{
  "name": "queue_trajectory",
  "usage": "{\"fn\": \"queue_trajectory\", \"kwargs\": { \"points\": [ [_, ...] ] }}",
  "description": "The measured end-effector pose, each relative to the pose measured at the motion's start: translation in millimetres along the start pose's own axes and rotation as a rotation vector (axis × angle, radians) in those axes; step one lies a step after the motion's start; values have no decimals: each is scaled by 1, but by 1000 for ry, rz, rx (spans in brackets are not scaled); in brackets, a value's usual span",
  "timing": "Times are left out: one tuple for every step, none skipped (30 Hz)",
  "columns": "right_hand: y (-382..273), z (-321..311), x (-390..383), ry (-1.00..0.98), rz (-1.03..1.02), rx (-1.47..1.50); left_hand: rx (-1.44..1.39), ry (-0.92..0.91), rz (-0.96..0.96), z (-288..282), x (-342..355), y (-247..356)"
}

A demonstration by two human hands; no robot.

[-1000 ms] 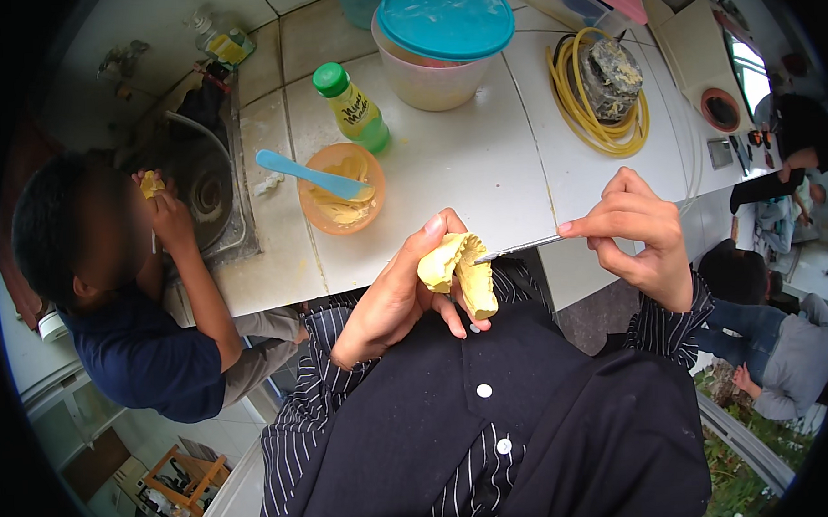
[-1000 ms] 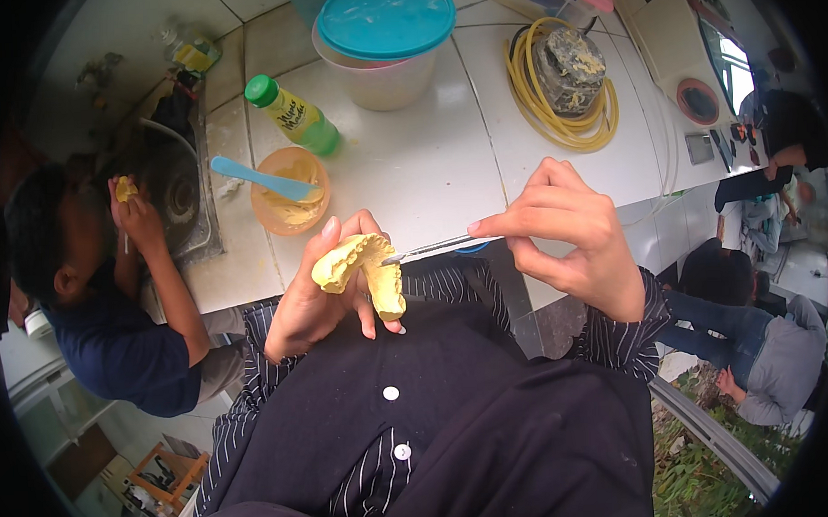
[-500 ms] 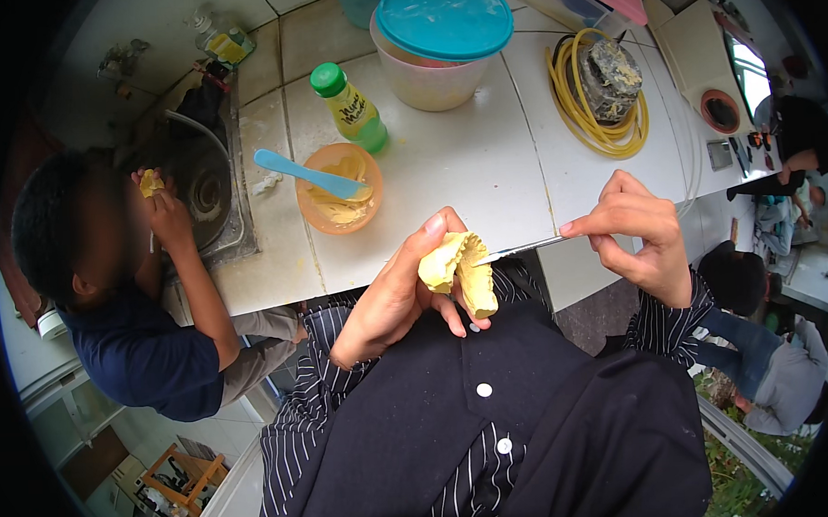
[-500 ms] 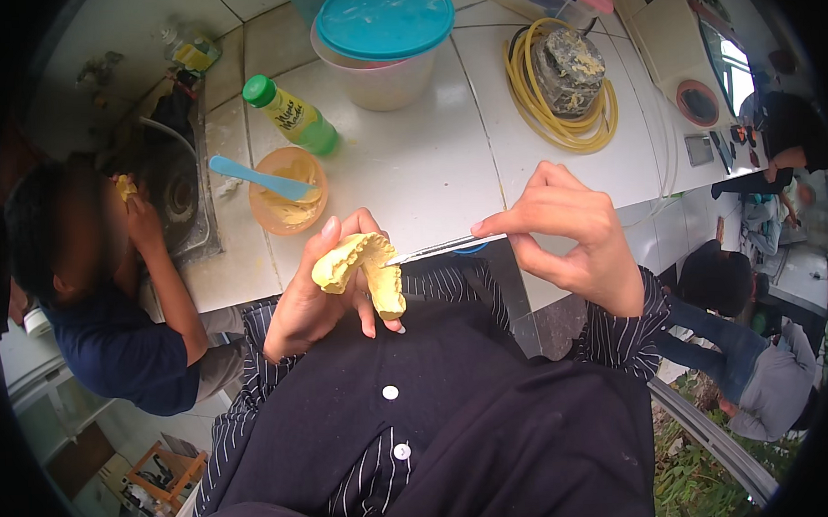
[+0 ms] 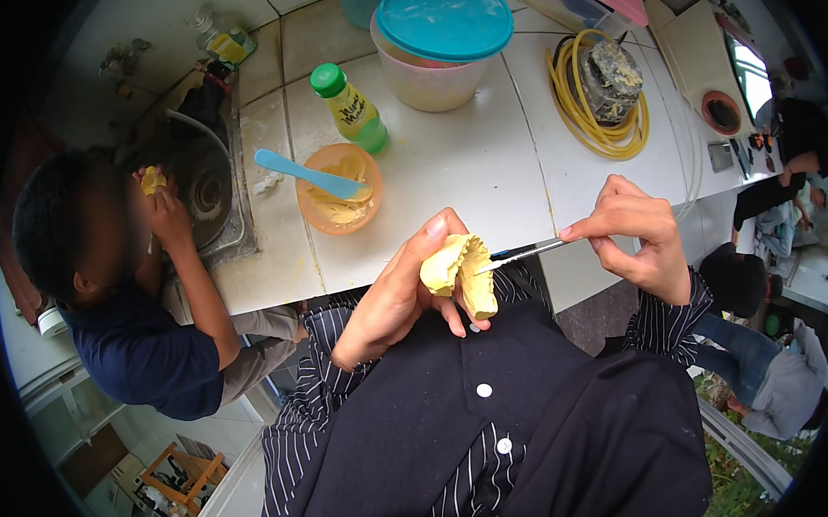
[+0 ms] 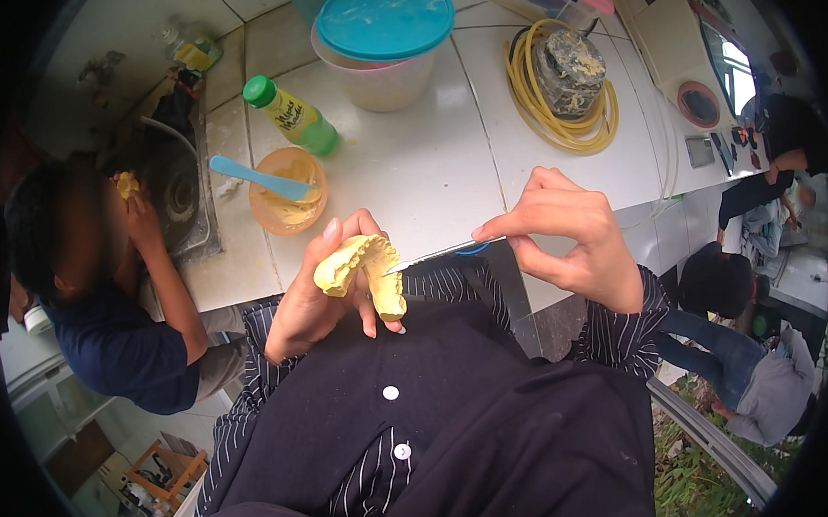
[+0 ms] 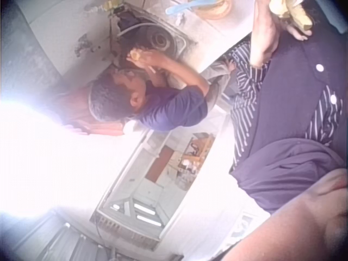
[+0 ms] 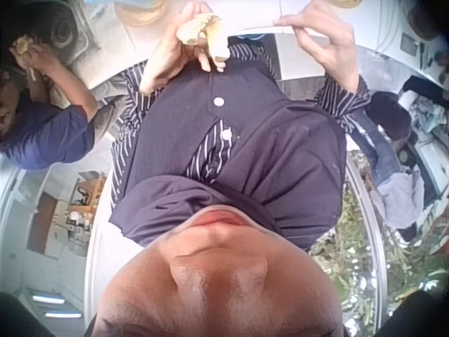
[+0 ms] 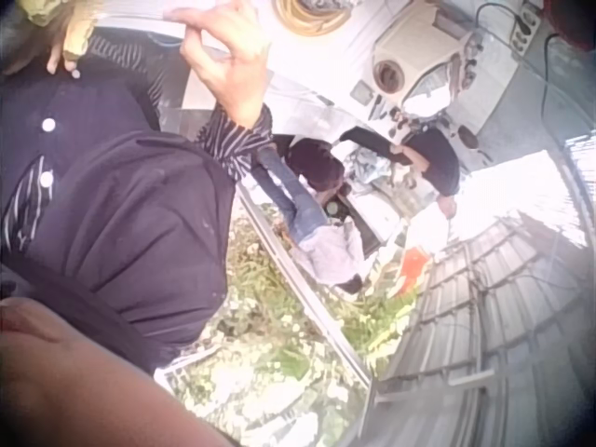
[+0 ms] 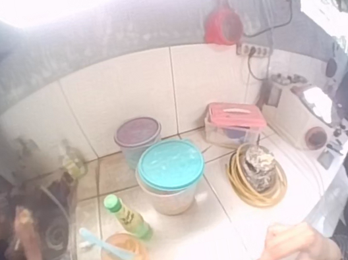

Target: The person uses a metal sculpting tool to shape a yellow dental mold held in their left hand. A boy stands nearby, also working on a similar mold. The person then washes their hands and the tools in the sink.

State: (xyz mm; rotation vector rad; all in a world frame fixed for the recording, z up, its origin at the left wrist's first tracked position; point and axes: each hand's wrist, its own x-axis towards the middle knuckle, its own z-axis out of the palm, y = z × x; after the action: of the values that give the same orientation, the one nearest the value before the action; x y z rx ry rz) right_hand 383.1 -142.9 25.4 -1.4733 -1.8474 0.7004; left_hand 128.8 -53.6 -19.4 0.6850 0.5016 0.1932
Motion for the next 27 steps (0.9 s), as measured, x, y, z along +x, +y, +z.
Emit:
{"fn": "queue_trajectory", "kwargs": {
  "points": [
    [0,0,0,7,-3,3,-1,3,2,0,-1,0],
    [1,0,0,16,-3,5,-2,3,1,0,0,-1],
    [1,1,0,32,-6,2,-1,6,2,0,0,-1],
    [1,2,0,47,-8,-1,0,8,2,1,0,0],
    [1,3,1,62,-12,-2,1,12,3,1,0,0],
    [1,2,1,46,-7,-13,11,17,8,2,-1,0],
    [0,2,1,30,-2,-25,22,21,12,3,-1,1],
    [0,1,1,12,1,-36,32,26,18,3,-2,0],
    [-1,1,1,-1,-1,-36,38,28,22,3,-2,0],
    [-1,0,0,-15,-3,-37,45,30,25,3,-2,0],
    [-2,0,-1,-29,-4,-37,51,31,27,3,-3,0],
    [-3,-1,-1,-41,1,-38,58,38,33,3,-3,0],
    [-4,-2,-2,-53,6,-40,65,45,38,4,-3,-1],
    [-4,-3,-3,-65,10,-41,72,53,44,4,-3,-1],
    [-4,-4,-4,-53,7,-34,73,59,39,4,-4,0],
    [-3,-5,-4,-41,3,-28,74,66,34,4,-5,1],
    [-3,-5,-5,-29,0,-22,75,71,29,4,-5,1],
    [-3,-4,-5,-16,5,-16,74,72,30,4,-5,1],
    [-2,-3,-5,-4,9,-10,73,72,31,4,-5,1],
    [-2,-2,-4,8,13,-1,73,74,32,4,-6,1],
    [-1,-1,-4,7,13,4,72,74,32,4,-6,1],
    [0,2,-3,6,12,9,71,74,33,3,-6,0],
    [0,3,-2,6,13,14,71,73,33,3,-7,0],
    [1,4,-2,1,12,14,73,74,32,3,-7,1],
    [2,5,-1,-3,12,14,76,76,31,2,-7,1],
    [2,6,1,-12,8,13,76,79,34,1,-8,1],
    [3,6,1,-6,17,9,65,80,39,-1,-9,0]
  ]
}}
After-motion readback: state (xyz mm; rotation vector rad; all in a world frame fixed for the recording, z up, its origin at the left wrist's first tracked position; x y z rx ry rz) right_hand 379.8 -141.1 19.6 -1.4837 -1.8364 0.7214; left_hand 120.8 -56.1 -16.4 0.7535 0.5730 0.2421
